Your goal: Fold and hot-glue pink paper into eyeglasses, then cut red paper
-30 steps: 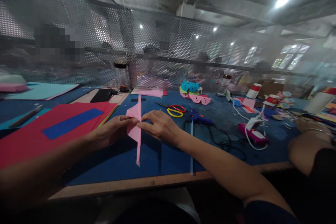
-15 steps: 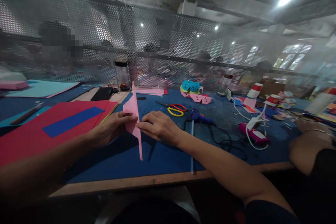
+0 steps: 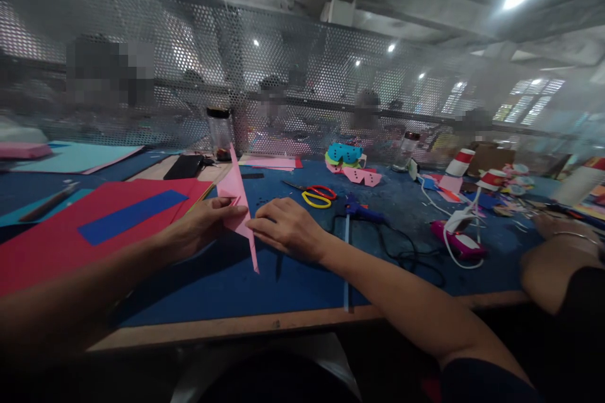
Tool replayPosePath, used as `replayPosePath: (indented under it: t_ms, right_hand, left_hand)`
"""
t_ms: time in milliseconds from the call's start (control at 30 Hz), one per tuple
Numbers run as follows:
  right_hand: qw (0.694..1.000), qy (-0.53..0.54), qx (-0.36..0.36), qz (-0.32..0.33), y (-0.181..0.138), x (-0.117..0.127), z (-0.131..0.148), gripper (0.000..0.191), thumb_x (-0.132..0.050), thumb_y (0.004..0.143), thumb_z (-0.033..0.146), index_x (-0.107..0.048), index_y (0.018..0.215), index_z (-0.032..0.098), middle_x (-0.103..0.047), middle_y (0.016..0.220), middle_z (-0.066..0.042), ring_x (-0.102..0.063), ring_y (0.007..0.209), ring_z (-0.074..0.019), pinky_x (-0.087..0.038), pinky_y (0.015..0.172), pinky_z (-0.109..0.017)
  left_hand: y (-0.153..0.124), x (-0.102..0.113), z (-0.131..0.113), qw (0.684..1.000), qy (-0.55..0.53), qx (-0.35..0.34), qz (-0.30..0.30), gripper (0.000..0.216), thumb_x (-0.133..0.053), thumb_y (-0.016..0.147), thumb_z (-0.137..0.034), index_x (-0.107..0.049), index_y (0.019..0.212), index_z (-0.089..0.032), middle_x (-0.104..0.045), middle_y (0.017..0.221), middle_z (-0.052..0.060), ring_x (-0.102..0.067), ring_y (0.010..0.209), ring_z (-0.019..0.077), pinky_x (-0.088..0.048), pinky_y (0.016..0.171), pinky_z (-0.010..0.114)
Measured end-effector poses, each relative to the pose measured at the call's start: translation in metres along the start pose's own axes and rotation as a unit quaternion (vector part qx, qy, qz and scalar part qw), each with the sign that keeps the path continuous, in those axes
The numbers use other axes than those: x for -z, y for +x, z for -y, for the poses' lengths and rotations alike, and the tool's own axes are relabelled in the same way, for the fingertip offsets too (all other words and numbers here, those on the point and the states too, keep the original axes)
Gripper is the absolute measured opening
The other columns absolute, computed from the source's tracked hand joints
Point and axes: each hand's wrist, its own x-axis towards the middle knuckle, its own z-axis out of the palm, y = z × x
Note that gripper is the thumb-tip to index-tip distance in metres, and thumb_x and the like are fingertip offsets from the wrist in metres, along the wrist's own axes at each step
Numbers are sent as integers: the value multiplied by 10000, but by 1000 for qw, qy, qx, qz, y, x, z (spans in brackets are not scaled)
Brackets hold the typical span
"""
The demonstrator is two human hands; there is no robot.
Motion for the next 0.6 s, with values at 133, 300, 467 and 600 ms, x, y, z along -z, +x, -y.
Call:
replayPosePath:
  t_ms: [133, 300, 467, 600]
  right_hand:
    - [1000, -6, -3, 3, 0, 0, 1, 177, -530, 1037, 255, -666, 1120, 178, -713, 1036, -76, -606, 947, -196, -452, 857, -358]
    - [1000, -11, -7, 5, -1, 0, 0, 173, -530, 1036, 254, -666, 1111, 179, -713, 1033, -74, -597, 949, -200, -442, 856, -362]
    - [1000, -4, -6, 12, -1, 0, 0, 196, -521, 1041, 267, -642, 1170, 182, -709, 1052, -74, -593, 972, -204, -436, 870, -365]
    - [1000, 3, -14, 10, -2, -1, 0, 182, -520, 1041, 261, -638, 1156, 184, -706, 1056, -73, -589, 968, -202, -431, 874, -367]
  left_hand:
    - [-3, -1, -2, 999, 16, 17, 28, 258, -887, 713, -252, -694, 855, -157, -702, 790, 3, -647, 690, 121, -519, 652, 216]
    - [-4, -2, -2, 998, 36, 28, 50, 268, -903, 674, -208, -650, 742, -156, -655, 714, -27, -614, 656, 94, -531, 664, 204]
    - [-1, -1, -2, 999, 31, 11, 23, 284, -902, 684, -234, -645, 772, -153, -643, 714, -25, -599, 625, 86, -496, 579, 176]
    - [0, -1, -1, 999, 27, 10, 28, 307, -917, 642, -187, -660, 806, -149, -655, 731, -20, -614, 632, 85, -520, 614, 180]
